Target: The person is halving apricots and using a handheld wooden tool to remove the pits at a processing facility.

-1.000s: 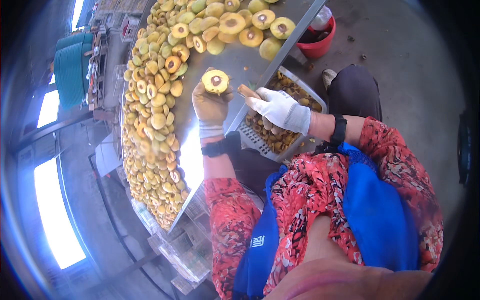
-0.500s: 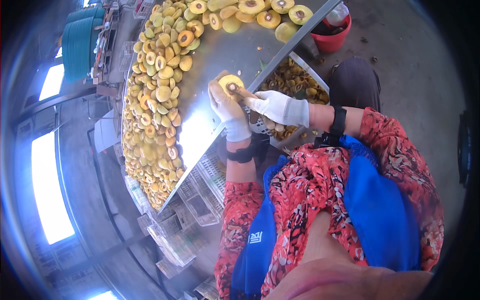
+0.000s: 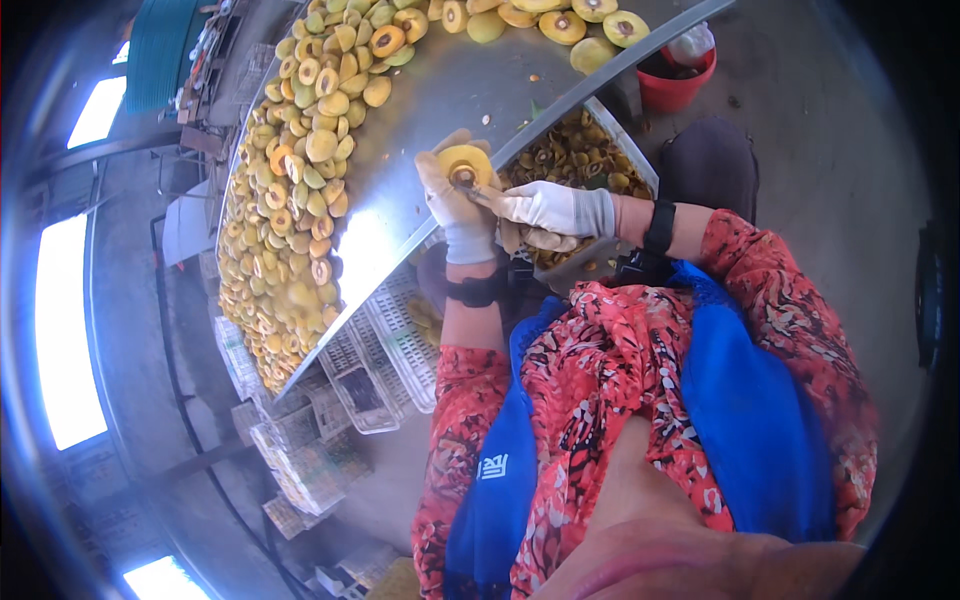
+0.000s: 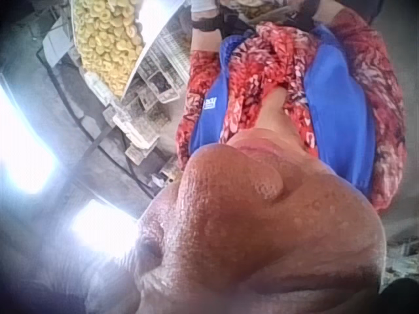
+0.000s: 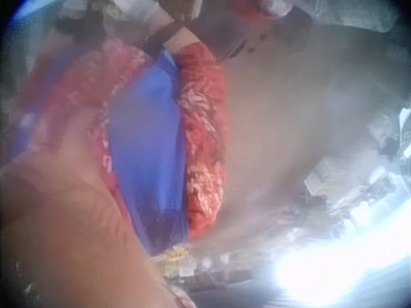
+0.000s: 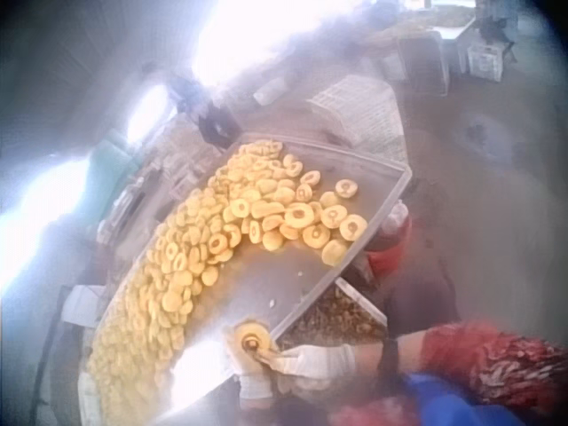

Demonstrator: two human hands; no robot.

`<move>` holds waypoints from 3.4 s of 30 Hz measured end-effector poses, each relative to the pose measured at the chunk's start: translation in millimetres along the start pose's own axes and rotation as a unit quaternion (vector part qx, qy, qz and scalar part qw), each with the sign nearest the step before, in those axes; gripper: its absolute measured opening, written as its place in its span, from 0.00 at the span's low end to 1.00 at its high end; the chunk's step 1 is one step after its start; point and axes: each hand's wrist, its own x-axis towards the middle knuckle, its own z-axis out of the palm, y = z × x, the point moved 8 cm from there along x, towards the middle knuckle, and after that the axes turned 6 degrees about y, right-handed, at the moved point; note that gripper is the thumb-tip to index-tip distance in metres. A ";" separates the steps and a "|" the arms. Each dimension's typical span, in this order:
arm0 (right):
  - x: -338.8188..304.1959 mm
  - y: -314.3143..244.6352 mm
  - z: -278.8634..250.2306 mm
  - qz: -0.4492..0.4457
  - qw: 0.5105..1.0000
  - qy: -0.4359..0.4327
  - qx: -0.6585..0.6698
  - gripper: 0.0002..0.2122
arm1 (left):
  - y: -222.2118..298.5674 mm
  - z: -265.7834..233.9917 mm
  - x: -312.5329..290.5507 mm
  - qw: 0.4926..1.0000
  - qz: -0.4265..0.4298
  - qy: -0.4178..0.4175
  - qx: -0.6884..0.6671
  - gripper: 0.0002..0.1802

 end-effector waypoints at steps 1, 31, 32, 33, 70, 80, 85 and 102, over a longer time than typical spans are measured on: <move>4.4 6.0 -8.5 -0.027 0.998 0.045 -0.030 0.19 | -1.1 2.3 -3.9 1.000 0.003 0.003 -0.009 0.37; -42.7 1.9 -110.6 0.052 0.852 0.270 -0.445 0.17 | 100.7 -282.8 110.9 0.712 0.079 0.260 0.648 0.41; -46.1 -2.3 -107.9 0.071 0.866 0.262 -0.419 0.18 | 102.6 -275.2 131.8 0.727 0.067 0.293 0.617 0.42; -48.9 -5.2 -101.7 0.092 0.880 0.247 -0.396 0.19 | 103.6 -280.3 151.8 0.735 0.080 0.303 0.601 0.43; -33.3 -35.9 -27.9 -0.087 0.966 0.159 -0.187 0.15 | -33.2 -24.7 -7.8 0.987 -0.045 -0.025 -0.154 0.27; -27.6 -36.9 -43.5 -0.084 0.901 0.184 -0.384 0.19 | -50.2 -20.5 2.8 0.988 -0.033 0.007 -0.149 0.40; -25.9 -25.0 -40.7 -0.063 0.950 0.154 -0.262 0.19 | -54.1 -11.6 -1.3 0.982 -0.056 0.029 -0.177 0.41; -27.4 -38.4 -53.2 -0.188 0.667 0.153 -0.705 0.18 | -55.0 -33.5 5.7 0.948 -0.070 -0.088 0.299 0.41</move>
